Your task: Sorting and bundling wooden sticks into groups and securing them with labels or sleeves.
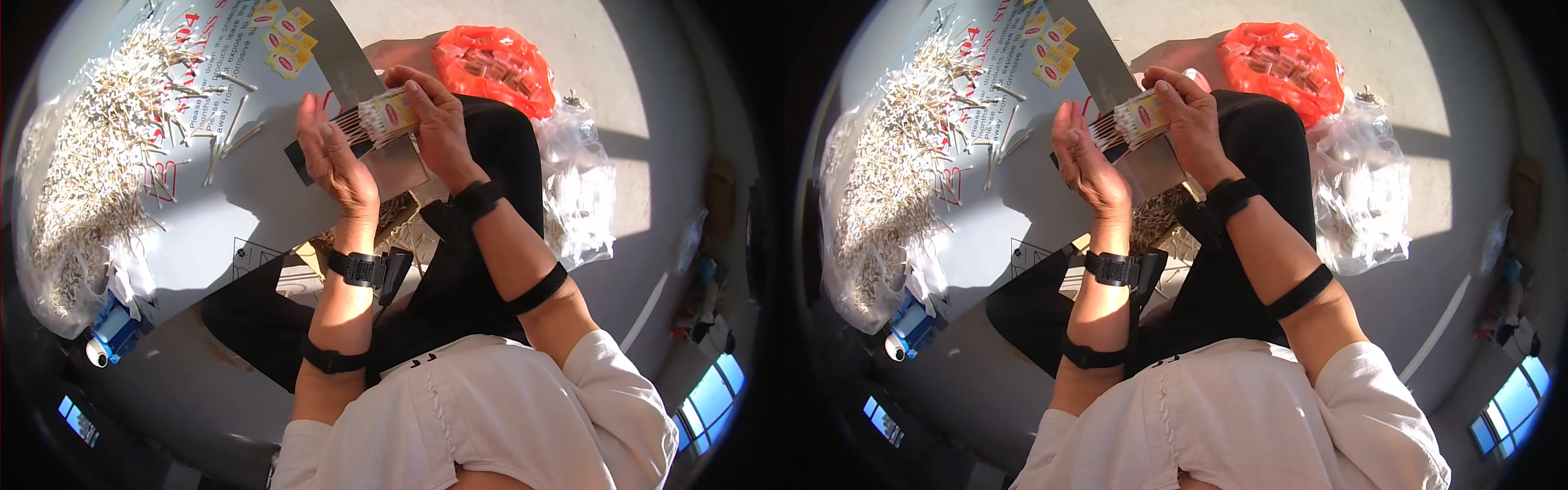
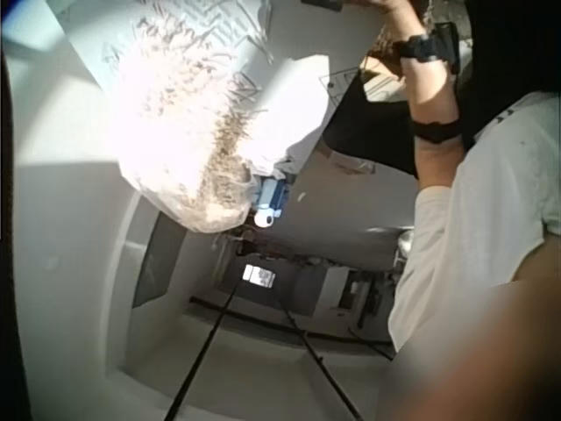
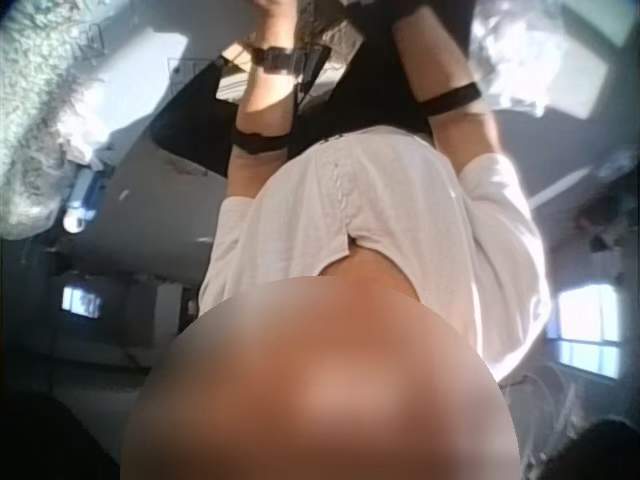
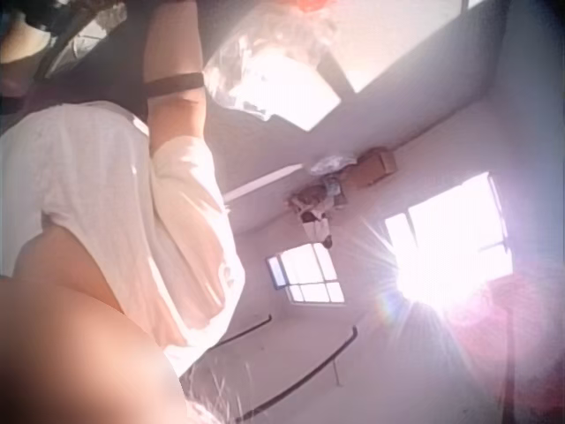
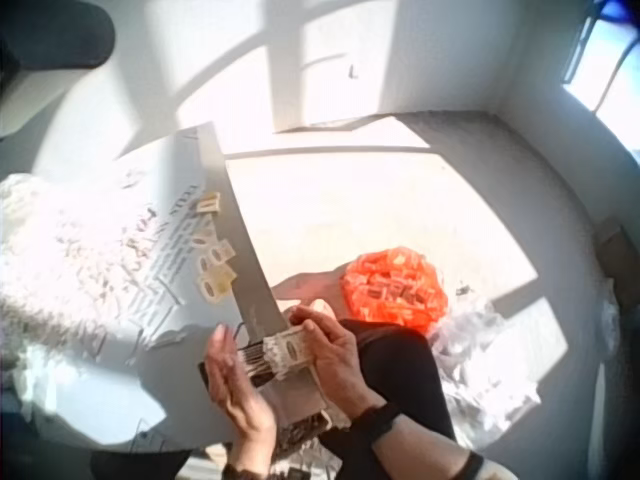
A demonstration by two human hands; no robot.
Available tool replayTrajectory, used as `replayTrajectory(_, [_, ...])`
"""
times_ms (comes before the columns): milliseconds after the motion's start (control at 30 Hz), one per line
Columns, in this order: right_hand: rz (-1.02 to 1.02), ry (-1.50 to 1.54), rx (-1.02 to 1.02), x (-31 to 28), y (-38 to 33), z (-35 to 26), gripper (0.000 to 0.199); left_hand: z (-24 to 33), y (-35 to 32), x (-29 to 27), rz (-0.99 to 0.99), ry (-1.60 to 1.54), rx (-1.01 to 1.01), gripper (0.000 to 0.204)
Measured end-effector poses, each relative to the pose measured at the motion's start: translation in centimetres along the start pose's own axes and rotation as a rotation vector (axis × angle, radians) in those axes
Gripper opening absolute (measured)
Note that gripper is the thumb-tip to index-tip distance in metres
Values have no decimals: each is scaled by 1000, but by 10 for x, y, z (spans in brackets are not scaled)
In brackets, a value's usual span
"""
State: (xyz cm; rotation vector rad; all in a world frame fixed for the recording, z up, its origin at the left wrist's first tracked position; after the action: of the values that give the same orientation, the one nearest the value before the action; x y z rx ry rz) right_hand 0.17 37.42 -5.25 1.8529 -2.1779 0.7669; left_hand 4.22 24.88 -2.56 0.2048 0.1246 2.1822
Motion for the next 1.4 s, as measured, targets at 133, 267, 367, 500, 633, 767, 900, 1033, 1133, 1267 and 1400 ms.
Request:
replayTrajectory(133, [10,14,-51,5,-4,-6,24,0,-3,25,-46,-50,-63,58])
replayTrajectory(267, [-37,133,27,6,-5,-9,36,-2,0,23,50,-213,-138,66])
replayTrajectory(367, [88,427,182,1,-11,-13,55,1,-2,5,91,-228,-125,64])
replayTrajectory(500, [104,542,260,-2,-14,-8,62,3,-16,11,35,-221,-158,66])
replayTrajectory(633, [135,549,206,3,-11,1,60,5,-23,29,3,-263,-201,72])
replayTrajectory(767, [67,588,259,0,-11,0,41,3,-25,44,-38,-468,-343,72])
replayTrajectory(900, [112,573,245,6,-14,-8,29,6,-20,30,-64,-353,-287,68])
replayTrajectory(1033, [137,729,300,1,-8,-13,28,8,-21,23,49,-224,-204,64])
replayTrajectory(1133, [175,823,317,-1,-2,-10,30,14,-38,27,25,-153,-243,64])
replayTrajectory(1267, [157,772,267,5,-4,-6,23,21,-51,27,-12,-227,-375,63])
replayTrajectory(1400, [203,653,261,7,-8,-4,26,20,-37,24,41,-384,-542,66])
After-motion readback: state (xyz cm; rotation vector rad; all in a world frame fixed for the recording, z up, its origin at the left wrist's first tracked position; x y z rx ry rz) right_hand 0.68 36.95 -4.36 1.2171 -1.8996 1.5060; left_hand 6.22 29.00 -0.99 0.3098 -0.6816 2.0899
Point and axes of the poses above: each hand's wrist, its own y-axis towards the middle knuckle, its own x-axis out of the palm, z = x × y, the point moved 2 cm from there along y, towards the middle knuckle, and after that the axes turned 7 degrees about z, right-handed, at the moved point
